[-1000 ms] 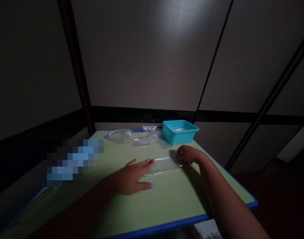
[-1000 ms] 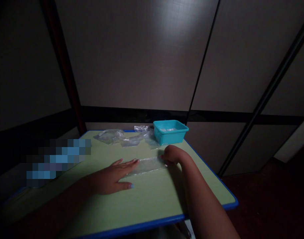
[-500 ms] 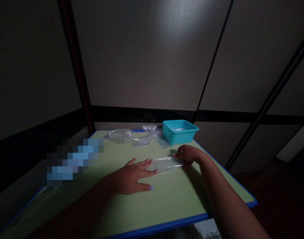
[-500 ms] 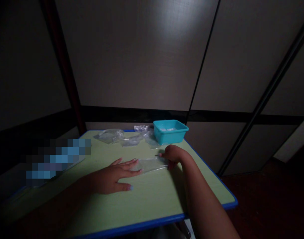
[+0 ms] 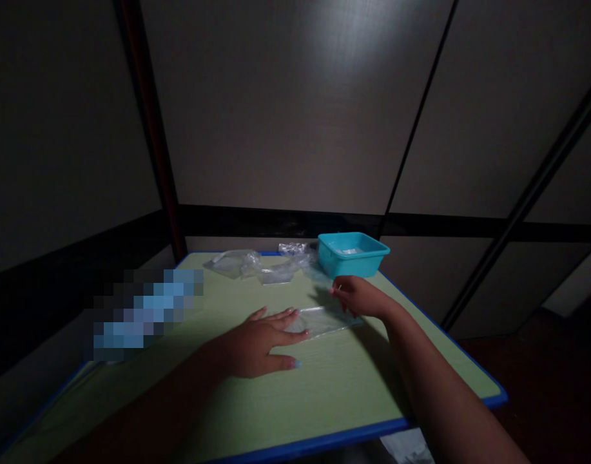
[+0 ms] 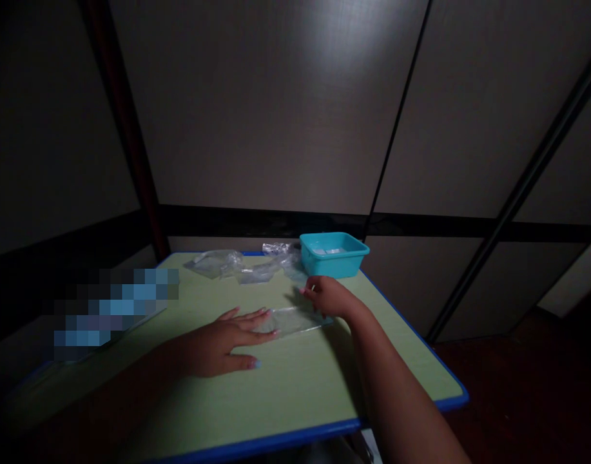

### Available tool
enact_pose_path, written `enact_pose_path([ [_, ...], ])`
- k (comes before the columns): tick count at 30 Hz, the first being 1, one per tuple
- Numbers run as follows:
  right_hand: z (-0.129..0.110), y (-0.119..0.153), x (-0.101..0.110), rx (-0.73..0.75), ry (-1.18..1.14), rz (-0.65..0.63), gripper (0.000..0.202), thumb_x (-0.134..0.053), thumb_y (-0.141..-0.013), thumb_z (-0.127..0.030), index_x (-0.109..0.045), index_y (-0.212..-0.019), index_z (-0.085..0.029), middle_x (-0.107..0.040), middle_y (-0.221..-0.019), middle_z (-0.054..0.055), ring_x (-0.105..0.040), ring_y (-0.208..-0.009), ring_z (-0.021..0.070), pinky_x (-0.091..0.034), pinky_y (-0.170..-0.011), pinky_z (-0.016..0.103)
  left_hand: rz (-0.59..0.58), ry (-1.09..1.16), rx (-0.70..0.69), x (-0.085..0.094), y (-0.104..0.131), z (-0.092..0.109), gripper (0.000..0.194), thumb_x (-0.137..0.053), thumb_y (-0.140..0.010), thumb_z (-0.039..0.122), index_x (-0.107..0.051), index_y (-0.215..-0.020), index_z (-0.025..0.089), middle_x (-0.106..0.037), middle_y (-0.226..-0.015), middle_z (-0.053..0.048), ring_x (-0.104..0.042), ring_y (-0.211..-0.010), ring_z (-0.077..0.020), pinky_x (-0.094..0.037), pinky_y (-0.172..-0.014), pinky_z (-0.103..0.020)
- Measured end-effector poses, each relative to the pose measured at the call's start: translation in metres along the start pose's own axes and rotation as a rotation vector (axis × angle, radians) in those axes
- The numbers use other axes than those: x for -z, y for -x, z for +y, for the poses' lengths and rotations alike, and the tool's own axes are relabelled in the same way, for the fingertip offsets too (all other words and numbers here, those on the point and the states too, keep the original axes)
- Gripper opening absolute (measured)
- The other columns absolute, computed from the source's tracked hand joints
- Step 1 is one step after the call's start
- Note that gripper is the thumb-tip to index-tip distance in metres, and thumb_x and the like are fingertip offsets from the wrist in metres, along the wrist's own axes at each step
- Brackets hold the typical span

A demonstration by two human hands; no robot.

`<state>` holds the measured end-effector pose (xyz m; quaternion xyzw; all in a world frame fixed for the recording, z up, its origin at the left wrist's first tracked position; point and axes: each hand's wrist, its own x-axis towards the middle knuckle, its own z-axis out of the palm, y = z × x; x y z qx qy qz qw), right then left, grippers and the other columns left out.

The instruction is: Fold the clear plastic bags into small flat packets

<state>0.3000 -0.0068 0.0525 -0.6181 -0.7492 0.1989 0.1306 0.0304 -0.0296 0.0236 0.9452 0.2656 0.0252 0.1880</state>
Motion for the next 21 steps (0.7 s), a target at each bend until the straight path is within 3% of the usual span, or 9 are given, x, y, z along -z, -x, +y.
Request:
enact_pose_path([
  [3, -0.007, 0.005, -0.006, 0.017, -0.198, -0.317, 0.041, -0.036, -0.084, -0.050, -0.053, -0.074, -0.014, -0.058, -0.053, 0.001, -0.054, -0.040, 0.0108, -0.041, -0.041, 0.020, 0.038, -0.014, 0.014, -0.002, -0.002, -0.001, 0.047, -0.034, -0.087, 0.053, -0.025, -0.132, 0.045, -0.013, -0.146, 0.002, -0.013, -0.134, -0.0252, -0.009, -0.102, -0.057],
  [5, -0.009, 0.005, -0.008, -0.062, -0.205, -0.437, 0.043, -0.038, -0.083, -0.051, -0.050, -0.064, -0.014, -0.054, -0.047, -0.001, -0.053, -0.037, 0.0108, -0.042, -0.040, 0.020, 0.086, -0.025, 0.044, -0.004, -0.003, -0.003, 0.044, -0.030, -0.090, 0.049, -0.024, -0.133, 0.043, -0.017, -0.145, 0.002, -0.016, -0.133, -0.0222, -0.010, -0.103, -0.055],
  [13, -0.008, 0.005, -0.008, -0.134, -0.161, -0.486, 0.044, -0.035, -0.085, -0.051, -0.046, -0.060, -0.016, -0.053, -0.043, -0.001, -0.051, -0.035, 0.0117, -0.040, -0.040, 0.022, 0.245, -0.040, 0.183, -0.007, -0.010, -0.015, 0.038, -0.034, -0.089, 0.044, -0.041, -0.126, 0.039, -0.033, -0.141, 0.001, -0.022, -0.132, -0.0191, -0.013, -0.104, -0.050],
  [15, -0.008, 0.003, -0.008, -0.083, -0.132, -0.415, 0.042, -0.037, -0.084, -0.050, -0.046, -0.061, -0.016, -0.053, -0.044, -0.001, -0.050, -0.036, 0.0106, -0.039, -0.041, 0.021, 0.226, -0.060, 0.188, -0.008, -0.010, -0.016, 0.039, -0.036, -0.088, 0.046, -0.040, -0.126, 0.040, -0.030, -0.142, 0.000, -0.019, -0.133, -0.0202, -0.012, -0.103, -0.052],
  [19, -0.013, -0.004, -0.016, 0.193, -0.104, 0.095, 0.037, -0.036, -0.086, -0.044, -0.050, -0.067, -0.016, -0.056, -0.056, 0.001, -0.050, -0.049, 0.0105, -0.040, -0.050, 0.021, 0.167, -0.085, 0.183, -0.009, -0.009, -0.017, 0.043, -0.038, -0.086, 0.049, -0.036, -0.129, 0.041, -0.023, -0.144, -0.002, -0.012, -0.134, -0.0226, -0.009, -0.101, -0.056],
  [21, -0.020, -0.005, -0.023, 0.312, -0.076, 0.264, 0.033, -0.037, -0.087, -0.041, -0.053, -0.076, -0.015, -0.060, -0.070, 0.004, -0.054, -0.063, 0.0132, -0.042, -0.060, 0.024, 0.152, -0.091, 0.187, -0.009, -0.008, -0.017, 0.045, -0.036, -0.087, 0.050, -0.032, -0.130, 0.041, -0.021, -0.145, -0.002, -0.010, -0.135, -0.0228, -0.010, -0.100, -0.058],
])
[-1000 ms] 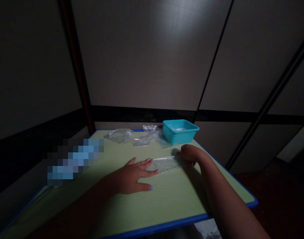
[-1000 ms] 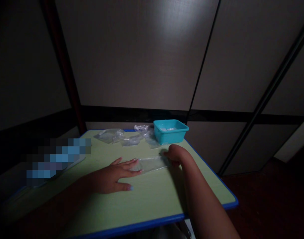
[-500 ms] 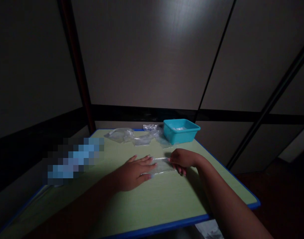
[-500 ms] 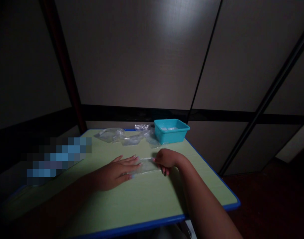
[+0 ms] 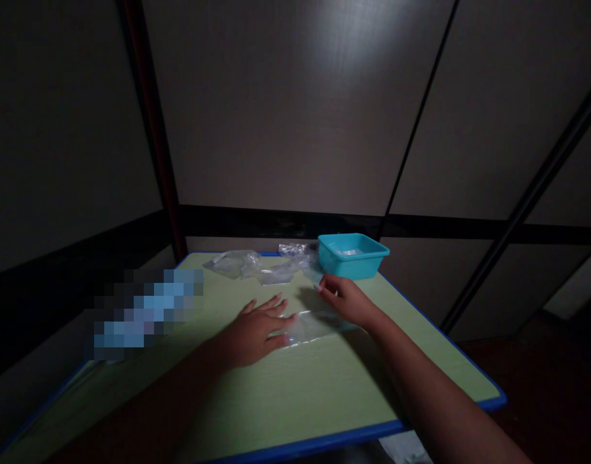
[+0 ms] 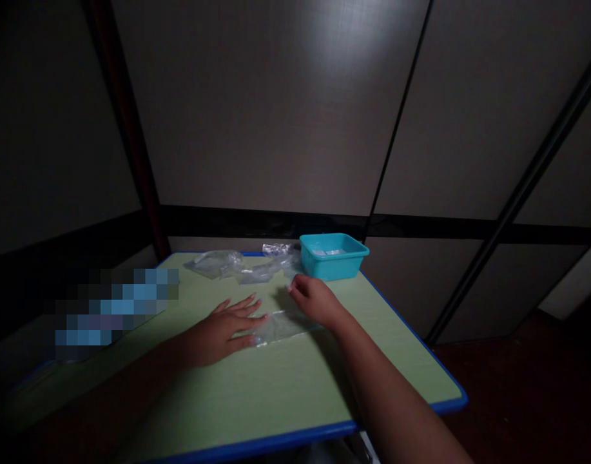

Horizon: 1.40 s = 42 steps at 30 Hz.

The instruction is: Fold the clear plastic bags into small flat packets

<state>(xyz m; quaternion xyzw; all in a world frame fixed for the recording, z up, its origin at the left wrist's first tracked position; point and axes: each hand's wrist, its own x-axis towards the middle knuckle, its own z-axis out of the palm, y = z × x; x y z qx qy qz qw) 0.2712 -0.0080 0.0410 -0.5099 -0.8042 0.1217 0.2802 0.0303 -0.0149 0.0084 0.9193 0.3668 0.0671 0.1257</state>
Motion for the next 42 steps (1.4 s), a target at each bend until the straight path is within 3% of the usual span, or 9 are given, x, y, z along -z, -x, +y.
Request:
enact_pose_path([
  [3, -0.013, 0.004, -0.014, 0.172, 0.068, 0.021, 0.034, -0.041, -0.086, -0.039, -0.053, -0.106, -0.014, -0.059, -0.106, 0.012, -0.052, -0.098, 0.0195, -0.039, -0.086, 0.033, -0.010, -0.009, 0.023, 0.000, 0.000, 0.000, 0.046, -0.035, -0.087, 0.051, -0.031, -0.132, 0.040, -0.019, -0.145, -0.002, -0.008, -0.135, -0.0234, -0.010, -0.100, -0.059],
  [7, -0.030, 0.014, -0.031, 0.204, 0.180, -0.225, 0.055, -0.030, -0.089, -0.045, -0.020, -0.139, -0.022, -0.023, -0.144, 0.010, -0.020, -0.131, 0.0225, -0.009, -0.105, 0.048, -0.011, -0.028, 0.054, -0.002, 0.000, -0.001, 0.045, -0.034, -0.086, 0.053, -0.039, -0.128, 0.037, -0.015, -0.146, -0.002, -0.006, -0.135, -0.0251, -0.009, -0.101, -0.059],
  [9, -0.034, 0.017, -0.037, 0.178, 0.223, -0.344, 0.058, -0.021, -0.090, -0.048, -0.009, -0.141, -0.023, -0.013, -0.147, 0.007, -0.011, -0.134, 0.0215, -0.001, -0.105, 0.050, -0.011, -0.028, 0.060, -0.003, -0.001, -0.002, 0.047, -0.034, -0.086, 0.054, -0.036, -0.130, 0.038, -0.013, -0.147, -0.001, -0.004, -0.135, -0.0258, -0.009, -0.100, -0.060],
  [12, -0.037, 0.019, -0.042, 0.135, 0.253, -0.397, 0.061, -0.014, -0.090, -0.051, -0.003, -0.142, -0.022, -0.007, -0.147, 0.007, -0.007, -0.135, 0.0204, 0.004, -0.105, 0.051, -0.013, -0.029, 0.076, -0.004, -0.001, -0.003, 0.051, -0.033, -0.085, 0.056, -0.032, -0.132, 0.037, -0.012, -0.147, -0.003, -0.002, -0.135, -0.0269, -0.009, -0.100, -0.061],
  [19, -0.032, 0.028, -0.038, -0.039, 0.323, -0.374, 0.067, -0.008, -0.087, -0.056, 0.002, -0.141, -0.018, 0.000, -0.147, 0.006, 0.001, -0.135, 0.0197, 0.008, -0.103, 0.054, -0.015, -0.032, 0.091, -0.005, -0.001, -0.008, 0.056, -0.031, -0.083, 0.062, -0.024, -0.134, 0.040, -0.012, -0.147, -0.004, 0.001, -0.134, -0.0267, -0.009, -0.100, -0.059],
  [26, 0.006, 0.053, -0.009, -0.355, 0.489, -0.328, 0.064, -0.008, -0.088, -0.053, 0.000, -0.141, -0.019, 0.002, -0.147, 0.003, 0.001, -0.135, 0.0203, -0.002, -0.103, 0.055, 0.009, -0.039, 0.088, -0.006, -0.001, -0.010, 0.057, -0.034, -0.081, 0.063, -0.025, -0.133, 0.042, -0.011, -0.146, -0.007, 0.004, -0.134, -0.0268, -0.008, -0.098, -0.060],
  [32, 0.015, 0.059, -0.010, -0.385, 0.584, -0.257, 0.058, -0.006, -0.089, -0.047, -0.002, -0.141, -0.022, -0.002, -0.147, 0.001, 0.000, -0.135, 0.0167, -0.005, -0.104, 0.052, 0.060, -0.069, 0.063, -0.003, 0.001, -0.010, 0.054, -0.035, -0.082, 0.061, -0.031, -0.132, 0.040, -0.015, -0.146, -0.009, -0.002, -0.135, -0.0257, -0.004, -0.098, -0.062],
  [36, 0.013, 0.059, -0.012, -0.388, 0.602, -0.241, 0.057, -0.005, -0.089, -0.046, -0.003, -0.141, -0.022, -0.003, -0.147, 0.000, 0.000, -0.135, 0.0170, -0.005, -0.103, 0.053, 0.181, -0.117, 0.058, 0.003, 0.000, 0.011, 0.054, -0.036, -0.085, 0.051, -0.032, -0.134, 0.028, -0.019, -0.145, -0.011, -0.009, -0.135, -0.0209, 0.001, -0.102, -0.056],
  [42, 0.010, 0.060, -0.007, -0.370, 0.618, -0.269, 0.055, -0.008, -0.090, -0.039, -0.005, -0.141, -0.021, -0.004, -0.148, 0.003, 0.000, -0.135, 0.0184, -0.009, -0.103, 0.052, 0.131, 0.025, 0.005, -0.001, -0.020, 0.095, 0.070, -0.016, -0.085, 0.061, -0.023, -0.138, 0.016, -0.016, -0.145, -0.011, -0.010, -0.135, -0.0216, -0.008, -0.106, -0.050],
])
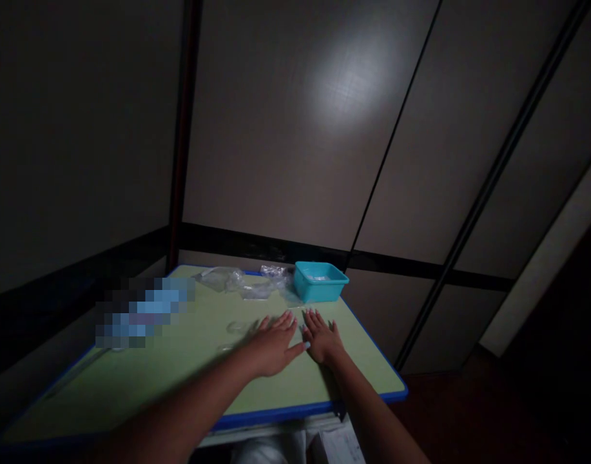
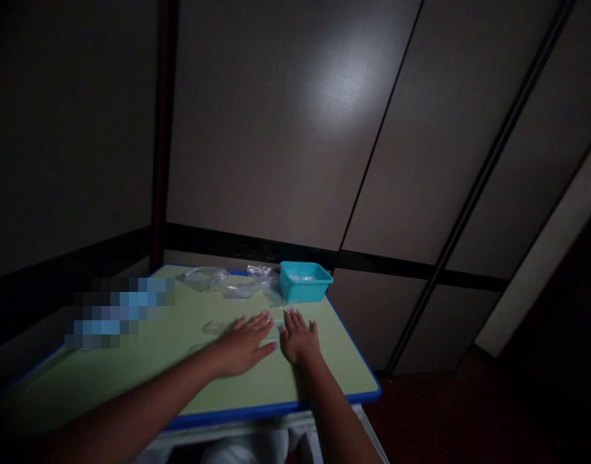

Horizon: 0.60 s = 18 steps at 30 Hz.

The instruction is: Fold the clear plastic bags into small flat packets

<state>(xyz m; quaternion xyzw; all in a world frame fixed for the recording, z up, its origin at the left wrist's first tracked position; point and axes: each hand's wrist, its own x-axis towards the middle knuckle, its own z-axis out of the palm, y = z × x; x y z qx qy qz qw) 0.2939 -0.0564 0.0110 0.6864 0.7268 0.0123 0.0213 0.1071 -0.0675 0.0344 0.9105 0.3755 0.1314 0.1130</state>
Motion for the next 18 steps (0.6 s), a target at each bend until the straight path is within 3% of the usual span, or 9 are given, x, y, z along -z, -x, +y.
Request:
enact_pose_path([
  [4, 0.005, 0.004, 0.001, 0.081, 0.054, -0.010, 0.061, -0.029, -0.085, -0.037, -0.011, -0.141, -0.021, -0.002, -0.148, 0.005, 0.001, -0.134, 0.0254, -0.013, -0.101, 0.055, 0.033, 0.048, 0.056, -0.016, -0.028, 0.045, 0.076, -0.005, -0.084, 0.061, -0.017, -0.140, 0.009, -0.010, -0.146, -0.012, -0.006, -0.135, -0.0227, -0.008, -0.107, -0.048],
  [7, 0.008, 0.005, -0.002, 0.110, 0.054, 0.037, 0.059, -0.030, -0.085, -0.039, -0.014, -0.141, -0.024, -0.007, -0.148, 0.003, -0.003, -0.134, 0.0267, -0.013, -0.102, 0.053, 0.038, 0.109, 0.176, -0.027, -0.049, 0.060, 0.079, -0.001, -0.083, 0.061, -0.017, -0.139, 0.008, -0.010, -0.146, -0.013, -0.007, -0.135, -0.0238, -0.011, -0.106, -0.048],
  [12, 0.010, 0.004, -0.001, 0.091, 0.034, 0.040, 0.054, -0.028, -0.087, -0.036, -0.015, -0.139, -0.032, -0.015, -0.147, -0.001, -0.010, -0.133, 0.0244, -0.016, -0.102, 0.052, 0.062, 0.137, 0.248, -0.046, -0.062, 0.060, 0.077, 0.003, -0.083, 0.061, -0.006, -0.141, 0.013, -0.005, -0.147, -0.011, -0.006, -0.135, -0.0244, -0.016, -0.105, -0.047],
  [18, 0.010, 0.009, 0.001, 0.109, 0.026, 0.033, 0.053, -0.027, -0.089, -0.035, -0.016, -0.140, -0.026, -0.009, -0.148, 0.003, -0.005, -0.134, 0.0257, -0.015, -0.102, 0.051, 0.112, 0.094, 0.271, -0.056, -0.057, 0.056, 0.071, 0.000, -0.084, 0.061, -0.003, -0.141, 0.020, -0.009, -0.148, -0.009, -0.009, -0.134, -0.0248, -0.016, -0.105, -0.044],
])
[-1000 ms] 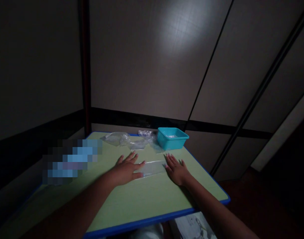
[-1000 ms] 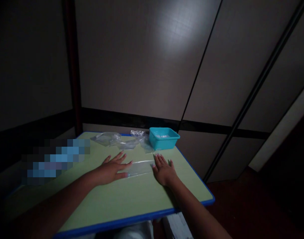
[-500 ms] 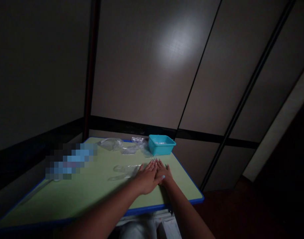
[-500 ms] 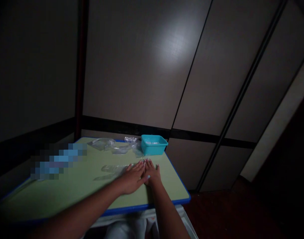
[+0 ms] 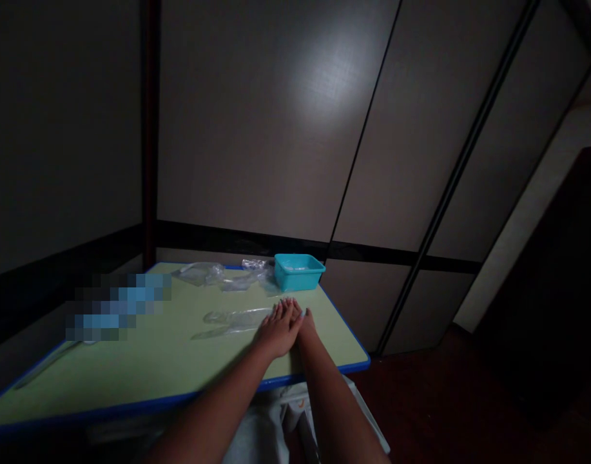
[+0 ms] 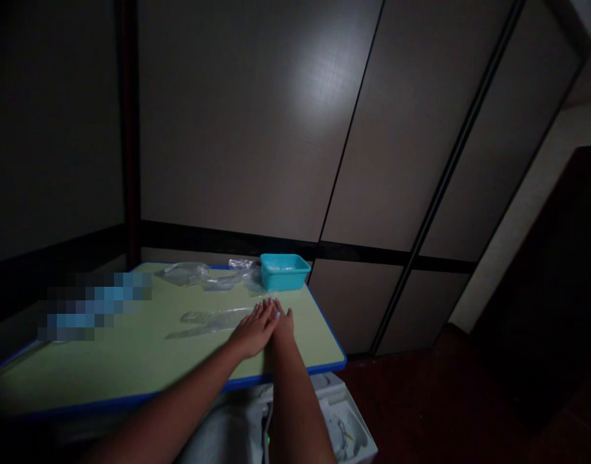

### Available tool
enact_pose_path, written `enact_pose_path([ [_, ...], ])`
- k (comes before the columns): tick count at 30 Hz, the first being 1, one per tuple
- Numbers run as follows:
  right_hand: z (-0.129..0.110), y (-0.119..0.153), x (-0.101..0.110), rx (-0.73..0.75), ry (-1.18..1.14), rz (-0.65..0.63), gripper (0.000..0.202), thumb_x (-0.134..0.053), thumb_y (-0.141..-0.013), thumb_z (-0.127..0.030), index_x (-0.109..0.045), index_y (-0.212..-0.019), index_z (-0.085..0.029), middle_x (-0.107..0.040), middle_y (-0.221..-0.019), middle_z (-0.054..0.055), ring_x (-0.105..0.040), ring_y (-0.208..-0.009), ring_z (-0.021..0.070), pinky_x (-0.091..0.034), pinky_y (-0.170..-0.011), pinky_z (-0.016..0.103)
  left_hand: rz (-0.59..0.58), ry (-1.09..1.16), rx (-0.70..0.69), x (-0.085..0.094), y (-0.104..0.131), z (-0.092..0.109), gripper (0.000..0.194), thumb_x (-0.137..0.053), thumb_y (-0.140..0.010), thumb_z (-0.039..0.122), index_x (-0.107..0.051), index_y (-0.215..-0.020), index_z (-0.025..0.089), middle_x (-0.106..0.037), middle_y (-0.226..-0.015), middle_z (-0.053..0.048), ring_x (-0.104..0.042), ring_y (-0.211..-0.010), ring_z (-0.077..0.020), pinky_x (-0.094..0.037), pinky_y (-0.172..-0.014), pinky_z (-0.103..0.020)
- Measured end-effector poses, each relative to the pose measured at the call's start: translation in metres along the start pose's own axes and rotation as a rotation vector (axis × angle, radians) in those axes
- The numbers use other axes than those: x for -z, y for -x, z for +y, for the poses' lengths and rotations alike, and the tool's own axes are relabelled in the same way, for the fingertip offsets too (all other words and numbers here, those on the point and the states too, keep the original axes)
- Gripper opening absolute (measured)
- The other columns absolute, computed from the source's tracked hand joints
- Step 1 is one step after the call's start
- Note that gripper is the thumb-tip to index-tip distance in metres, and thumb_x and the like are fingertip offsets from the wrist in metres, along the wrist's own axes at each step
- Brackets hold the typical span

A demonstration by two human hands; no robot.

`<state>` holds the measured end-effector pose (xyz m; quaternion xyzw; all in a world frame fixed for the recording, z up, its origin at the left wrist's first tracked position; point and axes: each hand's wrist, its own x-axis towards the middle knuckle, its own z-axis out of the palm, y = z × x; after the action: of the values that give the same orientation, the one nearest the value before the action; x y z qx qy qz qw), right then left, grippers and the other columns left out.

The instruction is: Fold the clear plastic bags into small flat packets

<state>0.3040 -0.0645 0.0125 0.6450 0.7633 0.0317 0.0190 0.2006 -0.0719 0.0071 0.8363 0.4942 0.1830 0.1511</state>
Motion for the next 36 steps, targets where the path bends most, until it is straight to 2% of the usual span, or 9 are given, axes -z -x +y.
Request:
enact_pose_path([
  [5, 0.001, -0.004, -0.003, 0.009, 0.003, -0.022, 0.055, -0.027, -0.089, -0.040, -0.012, -0.140, -0.028, 0.001, -0.148, 0.002, 0.002, -0.134, 0.0243, -0.014, -0.101, 0.051, 0.001, -0.018, 0.033, 0.003, 0.007, -0.004, 0.074, 0.000, -0.081, 0.065, 0.001, -0.141, 0.022, -0.010, -0.147, -0.010, -0.008, -0.134, -0.0266, -0.013, -0.104, -0.047],
  [10, 0.000, -0.011, -0.003, -0.043, -0.026, -0.069, 0.060, -0.027, -0.087, -0.041, -0.007, -0.141, -0.024, 0.001, -0.148, 0.004, 0.002, -0.134, 0.0218, -0.015, -0.100, 0.053, -0.030, -0.066, 0.038, 0.009, 0.019, -0.020, 0.072, -0.003, -0.081, 0.066, -0.006, -0.141, 0.025, -0.008, -0.147, -0.009, -0.006, -0.135, -0.0271, -0.011, -0.104, -0.049],
  [16, -0.003, -0.014, -0.005, -0.095, -0.070, -0.060, 0.056, -0.011, -0.089, -0.040, -0.004, -0.141, -0.020, -0.002, -0.148, 0.003, 0.002, -0.135, 0.0185, -0.012, -0.102, 0.052, -0.047, -0.107, 0.031, 0.017, 0.034, -0.042, 0.069, -0.007, -0.082, 0.065, -0.015, -0.140, 0.028, -0.012, -0.147, -0.008, -0.008, -0.135, -0.0223, -0.012, -0.105, -0.047],
  [24, -0.005, -0.017, -0.006, -0.153, -0.104, -0.057, 0.056, -0.010, -0.088, -0.041, -0.003, -0.141, -0.024, -0.002, -0.148, -0.002, 0.003, -0.135, 0.0169, -0.009, -0.102, 0.052, -0.017, -0.148, 0.102, 0.032, 0.056, -0.070, 0.074, -0.003, -0.082, 0.065, -0.018, -0.140, 0.022, -0.012, -0.147, -0.008, -0.009, -0.135, -0.0219, -0.013, -0.106, -0.047],
  [31, -0.002, -0.018, -0.008, -0.150, -0.111, -0.049, 0.057, -0.009, -0.088, -0.043, -0.003, -0.141, -0.025, -0.002, -0.148, -0.003, 0.002, -0.135, 0.0158, -0.009, -0.103, 0.051, -0.018, -0.171, 0.155, 0.042, 0.069, -0.093, 0.073, -0.007, -0.083, 0.064, -0.016, -0.140, 0.021, -0.012, -0.147, -0.006, -0.009, -0.135, -0.0217, -0.015, -0.106, -0.045],
  [36, -0.002, -0.017, -0.009, -0.151, -0.111, -0.051, 0.056, -0.009, -0.088, -0.043, -0.002, -0.141, -0.026, -0.001, -0.148, -0.003, 0.003, -0.135, 0.0159, -0.008, -0.103, 0.051, 0.001, -0.194, 0.132, 0.050, 0.078, -0.115, 0.072, -0.010, -0.085, 0.061, -0.016, -0.140, 0.017, -0.012, -0.146, -0.012, -0.009, -0.134, -0.0225, -0.017, -0.106, -0.039],
])
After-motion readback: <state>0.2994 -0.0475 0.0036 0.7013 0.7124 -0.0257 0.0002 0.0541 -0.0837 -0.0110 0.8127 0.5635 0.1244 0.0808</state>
